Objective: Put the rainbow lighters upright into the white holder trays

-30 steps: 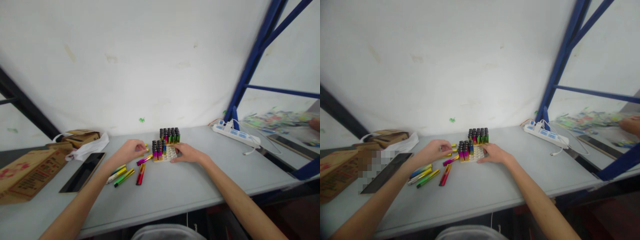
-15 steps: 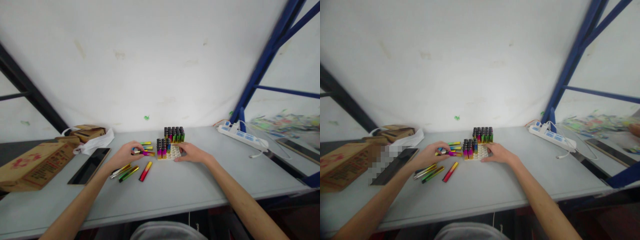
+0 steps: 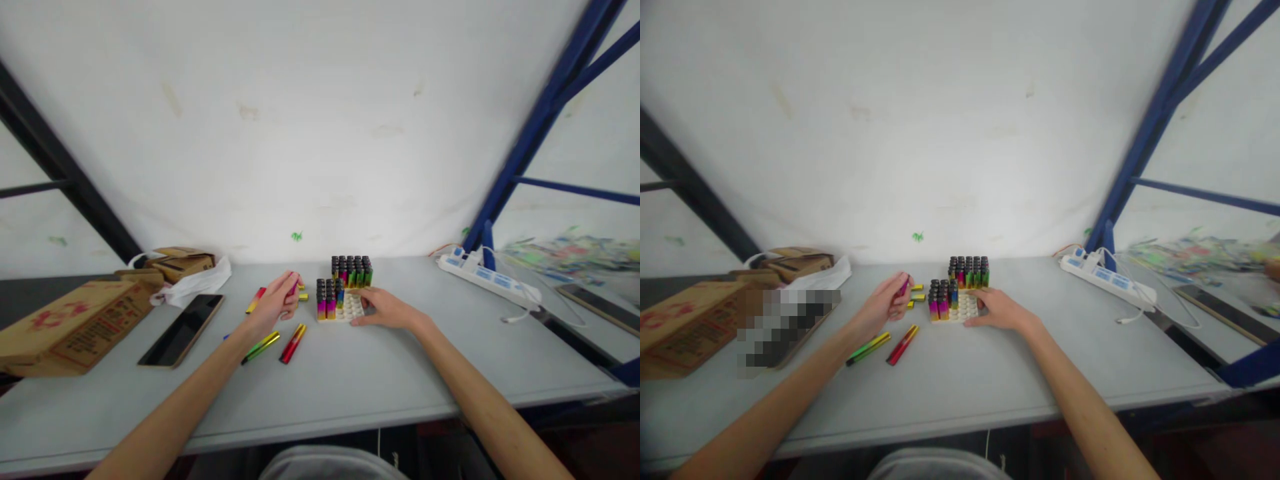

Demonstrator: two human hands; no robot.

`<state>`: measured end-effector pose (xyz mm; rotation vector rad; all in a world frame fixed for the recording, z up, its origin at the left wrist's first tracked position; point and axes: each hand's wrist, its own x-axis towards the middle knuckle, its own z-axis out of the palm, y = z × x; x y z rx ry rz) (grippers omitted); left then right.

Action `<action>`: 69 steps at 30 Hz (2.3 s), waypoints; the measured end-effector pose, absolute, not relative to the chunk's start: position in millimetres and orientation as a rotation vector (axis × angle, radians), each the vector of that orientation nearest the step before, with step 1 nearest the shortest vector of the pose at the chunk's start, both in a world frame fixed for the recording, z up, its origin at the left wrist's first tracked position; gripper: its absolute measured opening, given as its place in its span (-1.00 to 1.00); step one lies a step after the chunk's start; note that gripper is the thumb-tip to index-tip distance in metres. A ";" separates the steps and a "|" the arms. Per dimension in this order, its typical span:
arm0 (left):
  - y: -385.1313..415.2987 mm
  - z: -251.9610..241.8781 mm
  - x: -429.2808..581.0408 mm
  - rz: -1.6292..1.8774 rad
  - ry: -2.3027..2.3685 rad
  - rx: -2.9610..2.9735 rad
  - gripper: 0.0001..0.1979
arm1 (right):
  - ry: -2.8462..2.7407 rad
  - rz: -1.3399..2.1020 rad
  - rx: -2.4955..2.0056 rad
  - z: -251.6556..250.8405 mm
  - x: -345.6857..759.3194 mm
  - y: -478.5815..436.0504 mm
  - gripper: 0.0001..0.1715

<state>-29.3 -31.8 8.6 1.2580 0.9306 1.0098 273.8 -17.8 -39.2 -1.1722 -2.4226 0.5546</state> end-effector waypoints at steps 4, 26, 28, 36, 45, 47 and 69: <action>-30.9 1.0 -28.9 1.077 1.206 1.505 -0.47 | -2.427 0.563 -1.202 -37.8 273.0 -18.2 -0.09; -36.7 -4.6 -28.4 1.011 1.093 1.609 -0.57 | -2.439 0.533 -1.187 -40.8 273.4 -15.8 -0.09; -39.5 0.1 -25.1 1.001 1.030 1.526 -0.59 | -2.435 0.529 -1.178 -40.9 273.3 -15.6 -0.10; -49.2 37.0 8.1 1.016 0.999 1.990 -0.60 | -2.439 0.518 -1.144 -38.7 271.8 -16.3 -0.16; -22.5 38.5 29.9 0.773 0.964 2.618 -0.82 | -2.449 0.525 -1.131 -36.3 271.1 -16.8 -0.15; -18.0 32.8 29.2 0.667 0.999 2.718 -0.82 | -2.448 0.512 -1.136 -36.1 270.9 -17.0 -0.16; -22.3 42.1 27.6 0.555 1.031 2.690 -0.83 | -2.441 0.508 -1.132 -34.9 270.4 -18.5 -0.30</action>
